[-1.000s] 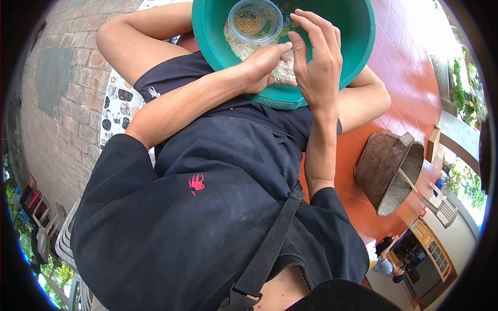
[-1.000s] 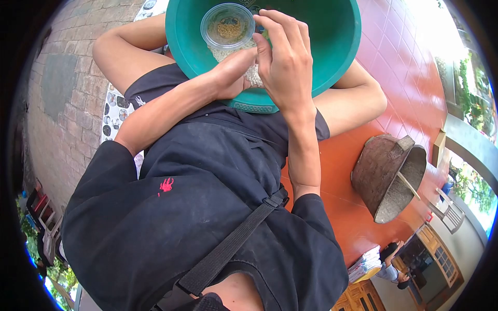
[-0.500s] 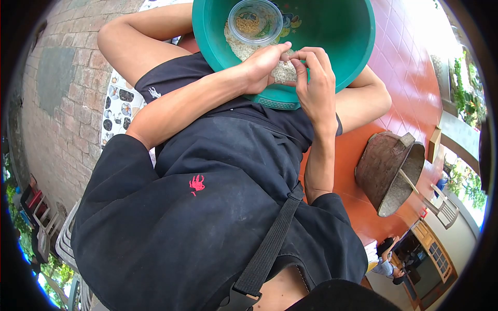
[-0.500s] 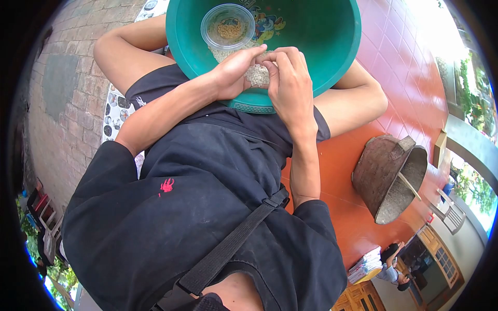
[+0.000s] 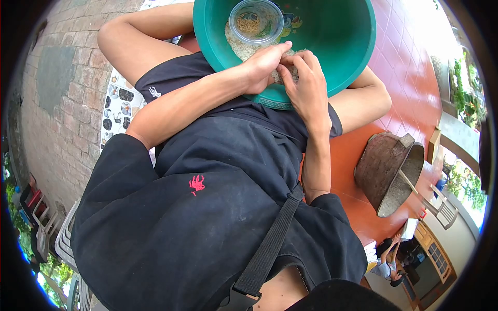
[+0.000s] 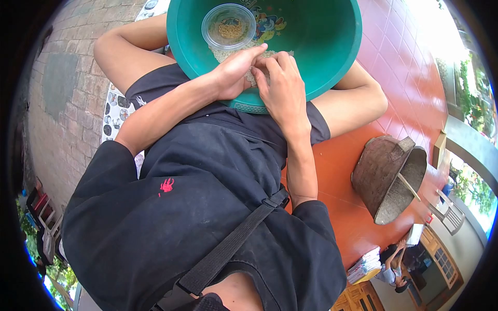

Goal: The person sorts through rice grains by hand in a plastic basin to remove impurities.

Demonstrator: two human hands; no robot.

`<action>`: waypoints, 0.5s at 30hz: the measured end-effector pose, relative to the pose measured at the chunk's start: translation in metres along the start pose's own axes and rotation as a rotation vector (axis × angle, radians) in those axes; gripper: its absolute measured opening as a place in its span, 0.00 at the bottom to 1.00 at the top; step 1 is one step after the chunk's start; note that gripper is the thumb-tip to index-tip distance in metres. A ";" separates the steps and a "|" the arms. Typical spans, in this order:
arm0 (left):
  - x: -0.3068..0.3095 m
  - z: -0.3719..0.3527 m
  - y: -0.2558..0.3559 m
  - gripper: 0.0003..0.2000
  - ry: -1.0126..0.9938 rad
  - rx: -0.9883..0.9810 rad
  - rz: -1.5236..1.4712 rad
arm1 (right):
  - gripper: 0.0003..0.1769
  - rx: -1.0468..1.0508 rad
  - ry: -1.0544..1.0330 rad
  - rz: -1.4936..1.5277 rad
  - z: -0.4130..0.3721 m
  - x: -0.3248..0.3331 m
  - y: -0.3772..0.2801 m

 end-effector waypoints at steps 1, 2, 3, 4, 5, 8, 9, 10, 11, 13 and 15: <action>0.000 -0.001 0.001 0.19 0.001 0.000 0.000 | 0.08 0.001 -0.004 0.002 0.000 -0.001 0.000; -0.002 -0.002 0.001 0.19 -0.009 0.009 0.007 | 0.07 0.002 -0.008 0.003 0.000 -0.001 0.000; -0.003 -0.003 0.001 0.19 -0.019 0.019 0.014 | 0.07 0.002 -0.007 0.003 0.000 -0.001 0.001; -0.002 -0.003 0.001 0.19 -0.018 0.019 0.014 | 0.06 -0.003 0.000 0.031 0.000 0.000 0.003; -0.004 -0.002 0.000 0.19 -0.039 0.018 -0.013 | 0.06 -0.008 0.008 0.060 0.000 0.001 0.005; -0.008 -0.005 0.003 0.19 -0.047 0.013 -0.052 | 0.04 -0.059 0.034 0.214 -0.001 0.008 0.010; -0.008 -0.007 0.004 0.20 -0.032 0.009 -0.063 | 0.03 -0.111 0.018 0.238 -0.001 0.010 0.012; -0.009 -0.007 0.004 0.20 -0.033 0.008 -0.063 | 0.03 -0.111 0.019 0.238 -0.002 0.012 0.013; -0.010 -0.007 0.004 0.20 -0.024 0.002 -0.073 | 0.04 -0.221 -0.009 0.438 -0.004 0.007 0.023; -0.008 -0.007 0.006 0.20 -0.015 -0.006 -0.083 | 0.05 -0.392 -0.080 0.746 -0.008 0.002 0.033; -0.013 -0.009 0.005 0.20 -0.101 0.024 -0.095 | 0.06 -0.403 -0.103 0.861 -0.009 0.006 0.034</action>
Point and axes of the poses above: each hand's wrist, its own z-axis towards the middle knuckle, its own x-axis out of the back of the hand, y = z × x, the point moved 9 cm from there along z, towards the middle knuckle, and after that the axes turned 2 degrees about -x, right-handed, at the moved point
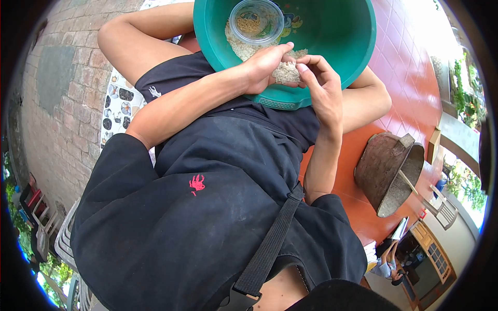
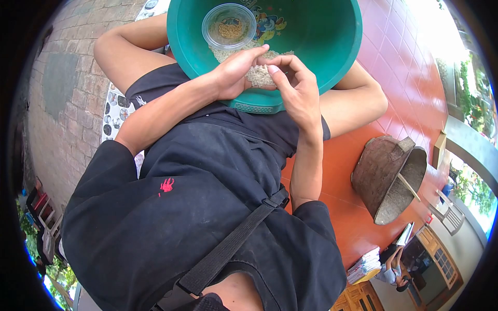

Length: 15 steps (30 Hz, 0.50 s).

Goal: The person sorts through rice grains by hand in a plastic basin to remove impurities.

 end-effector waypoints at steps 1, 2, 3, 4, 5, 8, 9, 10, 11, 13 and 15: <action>0.002 0.001 0.000 0.20 0.000 -0.001 -0.001 | 0.07 -0.020 -0.038 0.109 -0.001 -0.002 0.001; 0.003 0.003 -0.002 0.20 -0.020 0.013 0.010 | 0.07 -0.021 -0.024 0.144 -0.001 0.000 0.000; 0.001 0.003 -0.002 0.21 -0.040 0.027 0.021 | 0.07 -0.022 -0.024 0.143 -0.001 0.001 0.000; 0.000 0.002 -0.002 0.21 -0.041 0.027 0.020 | 0.06 -0.007 -0.050 0.111 0.001 0.002 -0.001; 0.000 0.001 -0.001 0.21 -0.025 0.016 0.023 | 0.05 0.009 -0.076 0.080 0.001 0.001 -0.002; -0.001 -0.003 0.001 0.21 0.005 0.001 0.030 | 0.05 0.013 -0.078 0.044 0.004 -0.006 -0.012; 0.000 -0.003 0.002 0.20 0.018 -0.003 0.035 | 0.05 0.013 -0.078 0.044 0.005 -0.006 -0.012; 0.001 -0.002 0.001 0.20 0.018 -0.004 0.035 | 0.05 0.023 -0.089 0.065 0.007 -0.007 -0.012; 0.002 0.001 0.001 0.20 -0.010 -0.016 0.045 | 0.06 0.034 -0.100 0.087 0.008 -0.009 -0.012; 0.004 0.004 0.000 0.20 -0.037 -0.029 0.053 | 0.06 0.001 -0.115 0.114 0.010 -0.008 -0.009; 0.002 0.006 -0.002 0.19 -0.085 -0.015 0.076 | 0.06 -0.033 -0.128 0.141 0.011 -0.009 -0.006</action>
Point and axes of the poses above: each hand's wrist, its own z-axis towards the middle knuckle, its own x-axis out of the back of the hand, y = z × x, the point moved 9 cm from there along z, towards the middle knuckle, and after that the axes turned 2 degrees about -x, right-handed, at the moved point
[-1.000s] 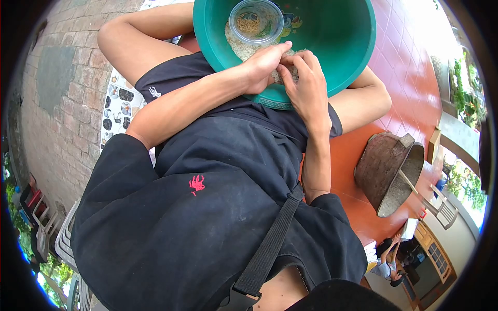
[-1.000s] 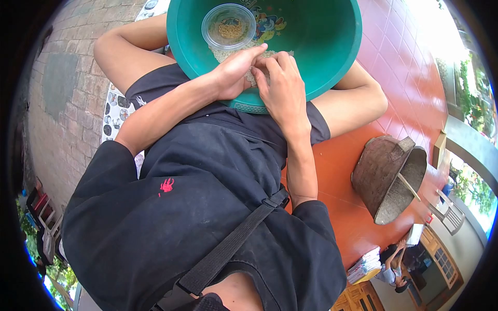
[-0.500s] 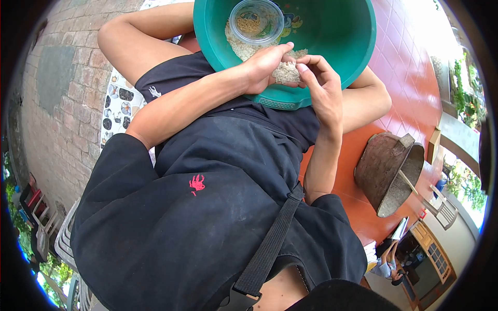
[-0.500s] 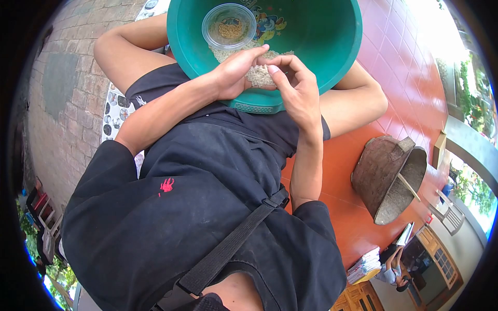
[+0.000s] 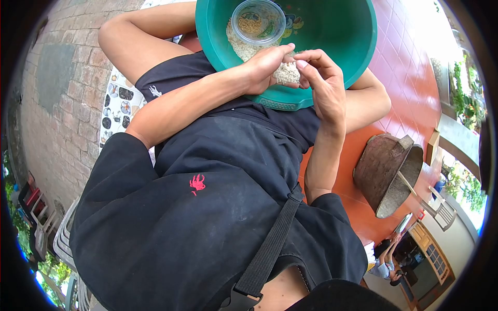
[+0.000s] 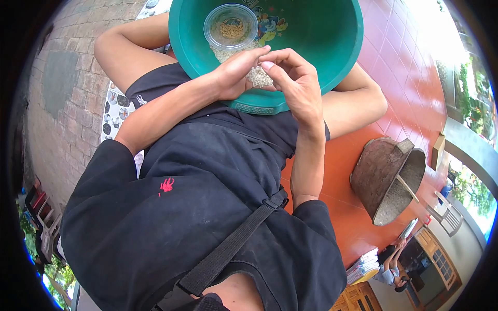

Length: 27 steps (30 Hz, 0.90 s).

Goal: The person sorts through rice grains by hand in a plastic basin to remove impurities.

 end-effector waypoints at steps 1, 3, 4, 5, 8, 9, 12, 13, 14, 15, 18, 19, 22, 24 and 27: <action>0.000 0.000 0.000 0.19 0.000 0.000 -0.001 | 0.06 0.009 -0.005 0.024 0.000 -0.001 -0.001; -0.001 0.000 0.001 0.18 -0.015 -0.014 -0.021 | 0.07 0.019 -0.011 0.048 0.001 -0.004 -0.002; -0.002 0.000 0.001 0.18 -0.015 -0.015 -0.021 | 0.07 0.001 -0.006 0.060 0.003 -0.005 -0.002; -0.002 0.001 0.002 0.18 -0.009 -0.031 -0.007 | 0.07 -0.017 0.000 0.072 0.004 -0.005 -0.002; -0.006 -0.004 0.007 0.18 0.025 -0.056 0.015 | 0.07 0.020 0.048 -0.011 0.009 -0.010 -0.009; -0.006 -0.006 0.009 0.17 0.053 -0.064 0.022 | 0.07 0.021 0.047 -0.011 0.012 -0.012 -0.009; -0.006 -0.009 0.010 0.16 0.098 -0.059 0.017 | 0.08 0.107 0.037 -0.071 0.024 -0.018 -0.018; -0.006 -0.010 0.011 0.16 0.098 -0.059 0.018 | 0.09 0.148 0.082 -0.094 0.029 -0.019 -0.024; -0.007 -0.010 0.011 0.16 0.110 -0.043 0.012 | 0.09 0.187 0.128 -0.117 0.033 -0.020 -0.030; -0.006 -0.010 0.010 0.16 0.122 -0.026 0.007 | 0.10 0.227 0.152 -0.135 0.037 -0.022 -0.033; -0.005 -0.005 0.010 0.17 0.063 -0.068 -0.012 | 0.11 0.250 0.125 -0.143 0.043 -0.025 -0.035; -0.005 -0.006 0.009 0.17 0.063 -0.069 -0.013 | 0.11 0.250 0.124 -0.144 0.043 -0.026 -0.034; -0.005 -0.007 0.010 0.17 0.098 -0.068 -0.023 | 0.11 0.208 0.172 -0.133 0.041 -0.020 -0.025; -0.006 -0.007 0.011 0.17 0.108 -0.081 -0.016 | 0.11 0.136 0.178 -0.048 0.041 -0.016 -0.016; -0.002 -0.003 0.009 0.17 0.091 -0.084 -0.025 | 0.09 0.153 0.162 -0.052 0.039 -0.013 -0.017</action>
Point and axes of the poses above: each hand's wrist, its own z-axis towards the middle knuckle, its own x-axis out of the back of the hand, y = z × x, the point moved 9 cm from there along z, towards the middle knuckle, and after that the axes turned 2 degrees about -x, right-handed, at the moved point
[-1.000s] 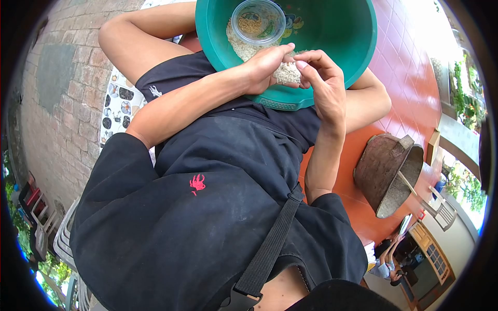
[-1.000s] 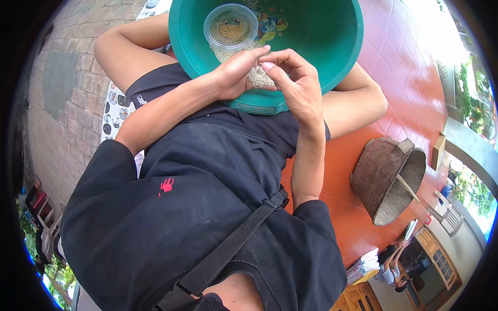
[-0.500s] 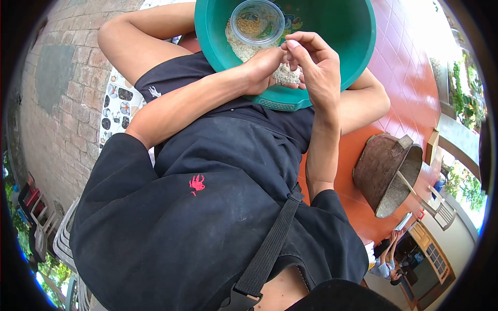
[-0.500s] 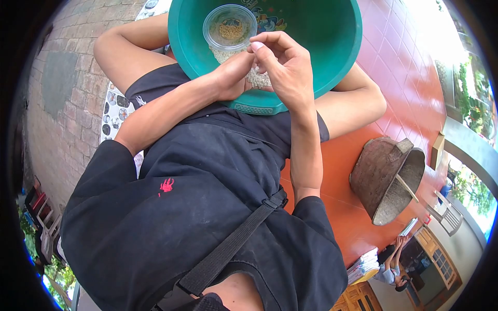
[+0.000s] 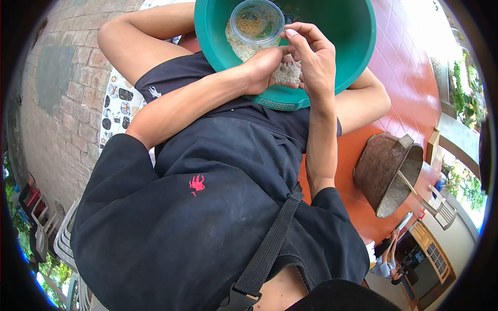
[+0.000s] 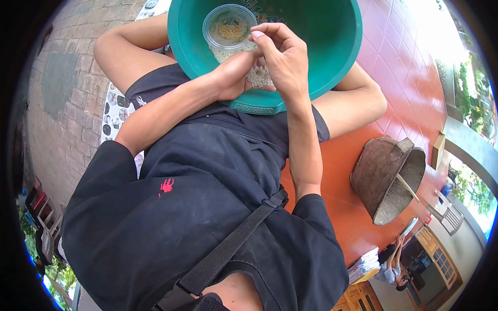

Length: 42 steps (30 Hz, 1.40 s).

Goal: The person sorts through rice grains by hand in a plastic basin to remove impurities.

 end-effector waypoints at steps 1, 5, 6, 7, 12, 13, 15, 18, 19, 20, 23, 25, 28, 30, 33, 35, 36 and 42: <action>0.001 0.000 0.000 0.17 0.001 0.000 0.001 | 0.09 0.000 -0.001 0.002 -0.002 0.004 0.001; -0.001 -0.007 0.001 0.19 0.005 0.039 -0.006 | 0.08 -0.086 -0.135 -0.159 -0.028 0.010 0.007; 0.000 -0.008 0.001 0.20 0.043 0.045 -0.020 | 0.10 -0.037 -0.197 -0.291 -0.034 0.011 0.006; 0.002 -0.006 -0.001 0.20 0.041 0.044 -0.021 | 0.12 0.013 -0.258 -0.422 -0.039 0.010 0.006; 0.004 -0.003 -0.008 0.18 0.043 0.107 -0.058 | 0.12 0.134 -0.080 -0.699 -0.050 0.022 -0.012; 0.005 -0.002 -0.009 0.18 0.053 0.108 -0.070 | 0.11 0.161 -0.054 -0.760 -0.050 0.024 -0.011; 0.003 -0.002 -0.008 0.18 0.058 0.102 -0.069 | 0.08 0.210 -0.001 -0.883 -0.050 0.025 -0.011; 0.005 -0.002 -0.008 0.18 0.082 0.095 -0.050 | 0.07 0.186 0.019 -0.908 -0.049 0.019 -0.006; 0.007 -0.002 -0.008 0.18 0.098 0.094 -0.030 | 0.07 0.184 0.018 -0.908 -0.048 0.018 -0.003; 0.008 0.000 -0.010 0.18 0.099 0.096 -0.032 | 0.06 0.235 0.023 -0.966 -0.047 0.016 -0.002; 0.013 0.004 -0.014 0.18 0.105 0.099 -0.018 | 0.05 0.323 0.024 -1.067 -0.047 0.010 -0.007; 0.011 0.004 -0.014 0.18 0.074 0.094 -0.032 | 0.04 0.363 0.020 -1.111 -0.047 0.006 -0.011; 0.014 0.007 -0.015 0.17 0.067 0.101 0.022 | 0.04 0.407 0.003 -1.213 -0.049 -0.001 -0.013; 0.011 0.004 -0.014 0.19 0.054 0.102 0.014 | 0.05 0.469 -0.007 -1.280 -0.051 -0.007 -0.015; 0.013 0.004 -0.014 0.19 0.073 0.106 0.043 | 0.06 0.523 -0.017 -1.321 -0.053 -0.009 -0.015; 0.019 0.007 -0.016 0.17 0.104 0.109 0.078 | 0.06 0.532 -0.044 -1.331 -0.051 -0.010 -0.014; 0.016 0.007 -0.017 0.17 0.067 0.105 0.054 | 0.07 0.539 -0.070 -1.340 -0.051 -0.012 -0.013; 0.011 0.005 -0.016 0.21 0.023 0.110 0.017 | 0.08 0.473 -0.073 -1.186 -0.046 -0.003 -0.013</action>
Point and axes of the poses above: each hand's wrist, its own z-axis towards the middle knuckle, its own x-axis out of the back of the hand, y = z × x, the point moved 9 cm from there along z, towards the middle knuckle, and after that the axes turned 2 degrees about -x, right-handed, at the moved point
